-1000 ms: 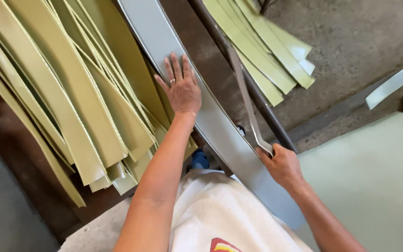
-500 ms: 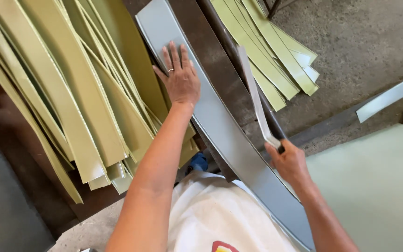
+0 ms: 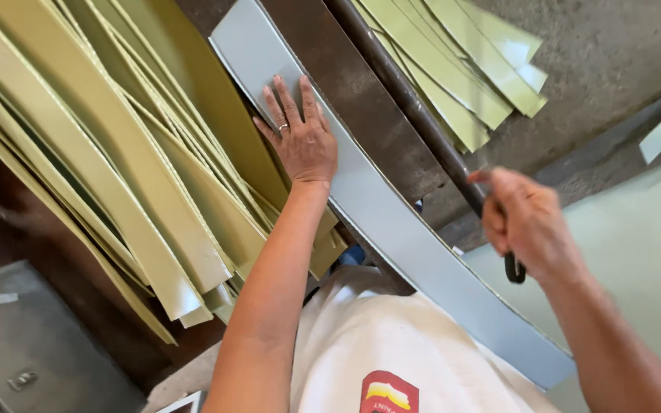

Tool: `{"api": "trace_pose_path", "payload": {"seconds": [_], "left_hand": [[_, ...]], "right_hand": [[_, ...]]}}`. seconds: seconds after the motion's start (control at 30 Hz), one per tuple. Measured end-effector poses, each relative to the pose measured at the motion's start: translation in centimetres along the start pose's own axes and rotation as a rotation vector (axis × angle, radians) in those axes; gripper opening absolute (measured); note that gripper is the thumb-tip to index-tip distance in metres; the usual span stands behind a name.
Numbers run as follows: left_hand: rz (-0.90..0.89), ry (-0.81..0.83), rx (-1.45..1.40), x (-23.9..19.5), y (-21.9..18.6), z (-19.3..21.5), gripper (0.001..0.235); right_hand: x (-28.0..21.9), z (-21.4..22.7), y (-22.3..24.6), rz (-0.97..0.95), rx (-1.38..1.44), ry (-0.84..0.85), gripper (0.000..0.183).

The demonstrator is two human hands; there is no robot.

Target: Deburring the edges of long strips using a hand scraper tool on a workbench.

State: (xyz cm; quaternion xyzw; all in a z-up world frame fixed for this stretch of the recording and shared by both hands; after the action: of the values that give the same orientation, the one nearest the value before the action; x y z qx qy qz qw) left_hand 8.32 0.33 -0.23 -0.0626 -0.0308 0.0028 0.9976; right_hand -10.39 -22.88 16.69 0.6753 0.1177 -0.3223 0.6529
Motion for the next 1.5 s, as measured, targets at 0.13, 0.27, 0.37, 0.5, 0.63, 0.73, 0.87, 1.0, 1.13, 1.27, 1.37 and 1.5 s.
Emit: {"api": "trace_pose_path", "payload": {"seconds": [0.13, 0.27, 0.37, 0.5, 0.63, 0.73, 0.87, 1.0, 1.13, 1.27, 1.37, 1.5], "left_hand": [[-0.025, -0.018, 0.013, 0.4, -0.3, 0.9, 0.056], [0.011, 0.044, 0.045, 0.5, -0.7, 1.4, 0.057], [0.020, 0.041, 0.033, 0.6, -0.2, 1.3, 0.057], [0.000, 0.030, 0.020, 0.3, -0.5, 1.1, 0.057], [0.019, 0.064, 0.014, 0.3, -0.3, 0.6, 0.059], [0.014, 0.018, 0.023, 0.5, 0.1, 0.6, 0.058], [0.014, -0.006, 0.024, 0.4, 0.0, 0.5, 0.055], [0.031, 0.017, 0.014, 0.7, -0.3, 1.6, 0.057], [0.057, 0.203, 0.051, 4.4, -0.1, 2.7, 0.047], [0.073, 0.076, -0.028, 5.1, 1.1, 0.1, 0.053], [0.038, 0.024, -0.067, 3.5, 0.8, -0.9, 0.053], [0.031, 0.029, -0.041, 2.7, 0.7, -0.7, 0.053]], "right_hand": [[-0.6, -1.6, -3.2, 0.087, 0.099, -0.062, 0.042], [-1.3, -1.7, -3.1, -0.203, -0.157, 0.176, 0.040], [-0.4, -0.7, -2.2, -0.158, -0.077, 0.090, 0.041], [-1.0, -2.3, -3.8, -0.083, -0.039, 0.016, 0.038], [-0.8, -2.8, -3.0, -0.291, -0.286, 0.242, 0.036], [0.3, -1.6, -3.3, -0.216, -0.194, 0.182, 0.037], [0.5, -4.1, -3.9, -0.141, -0.078, 0.133, 0.039], [-0.7, -5.9, -2.5, -0.215, -0.268, 0.322, 0.039], [-0.7, -4.7, -1.9, -0.126, -0.230, 0.249, 0.041], [0.3, -3.3, 0.2, -0.021, -0.158, 0.101, 0.039], [0.8, -2.6, 2.5, 0.104, -0.004, -0.014, 0.038], [1.6, -5.5, -0.7, 0.082, 0.029, -0.074, 0.041]]}}
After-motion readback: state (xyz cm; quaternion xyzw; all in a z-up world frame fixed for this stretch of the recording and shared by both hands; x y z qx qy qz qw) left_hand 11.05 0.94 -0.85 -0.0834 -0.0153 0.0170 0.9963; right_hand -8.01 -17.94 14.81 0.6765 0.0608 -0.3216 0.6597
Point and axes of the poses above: each hand's wrist, its own x-axis towards the middle knuckle, its own z-axis out of the back of the hand, y = z × x, the point moved 1 cm from there along x, towards the middle knuckle, and after that the axes turned 12 degrees about z, right-handed, at the moved point
